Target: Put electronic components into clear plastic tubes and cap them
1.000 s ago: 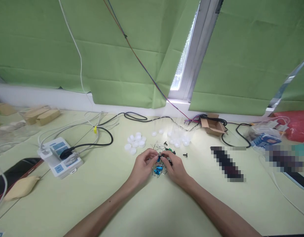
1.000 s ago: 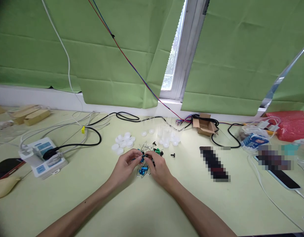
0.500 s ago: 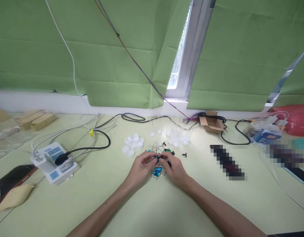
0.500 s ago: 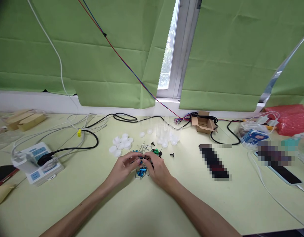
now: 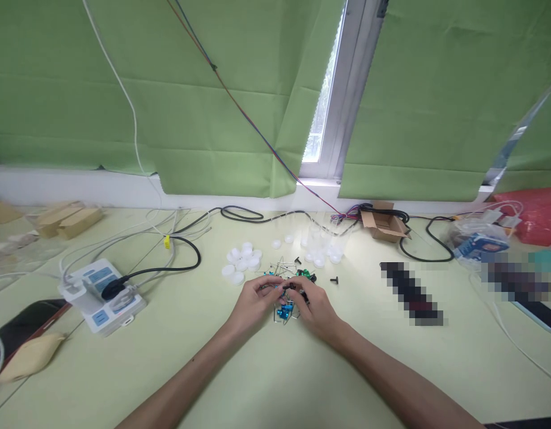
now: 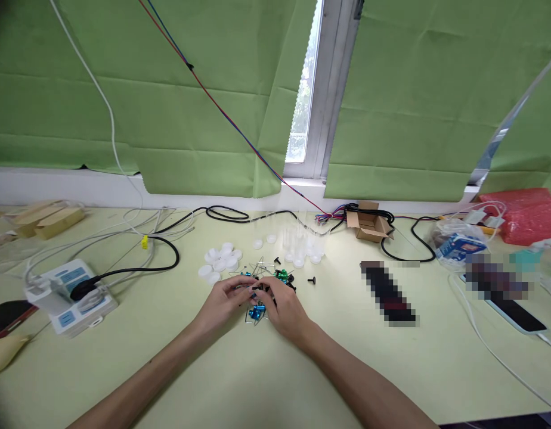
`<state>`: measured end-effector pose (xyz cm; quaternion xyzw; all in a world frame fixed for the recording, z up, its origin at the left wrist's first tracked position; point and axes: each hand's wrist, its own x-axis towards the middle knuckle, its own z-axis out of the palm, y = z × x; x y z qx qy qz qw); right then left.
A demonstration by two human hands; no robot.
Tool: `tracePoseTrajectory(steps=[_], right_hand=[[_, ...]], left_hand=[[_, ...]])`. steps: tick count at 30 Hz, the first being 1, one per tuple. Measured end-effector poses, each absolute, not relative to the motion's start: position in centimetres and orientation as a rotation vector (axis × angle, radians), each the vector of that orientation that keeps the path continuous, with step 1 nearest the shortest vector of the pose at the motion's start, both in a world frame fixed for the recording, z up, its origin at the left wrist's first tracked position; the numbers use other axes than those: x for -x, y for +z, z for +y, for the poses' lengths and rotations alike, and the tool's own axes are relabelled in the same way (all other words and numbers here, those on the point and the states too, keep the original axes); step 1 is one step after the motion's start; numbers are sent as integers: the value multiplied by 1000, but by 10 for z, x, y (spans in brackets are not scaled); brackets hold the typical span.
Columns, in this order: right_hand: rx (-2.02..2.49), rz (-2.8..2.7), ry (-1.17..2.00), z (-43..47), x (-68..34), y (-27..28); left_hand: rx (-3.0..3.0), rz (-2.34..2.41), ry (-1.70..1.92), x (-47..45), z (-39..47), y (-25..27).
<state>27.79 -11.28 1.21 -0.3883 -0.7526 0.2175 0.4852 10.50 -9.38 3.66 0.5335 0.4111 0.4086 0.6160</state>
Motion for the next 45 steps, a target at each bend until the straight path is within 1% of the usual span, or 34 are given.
tracePoseTrajectory(steps=[5, 11, 16, 45], right_hand=[[914, -1814, 456, -110, -279, 10], [965, -1843, 386, -108, -280, 5], [966, -1864, 385, -108, -279, 3], [922, -1828, 369, -108, -279, 3]], left_hand=[[-1114, 986, 1010, -103, -92, 38], [-1117, 973, 1045, -102, -91, 38], [-1090, 875, 1027, -104, -92, 35], [-871, 805, 986, -105, -94, 34]])
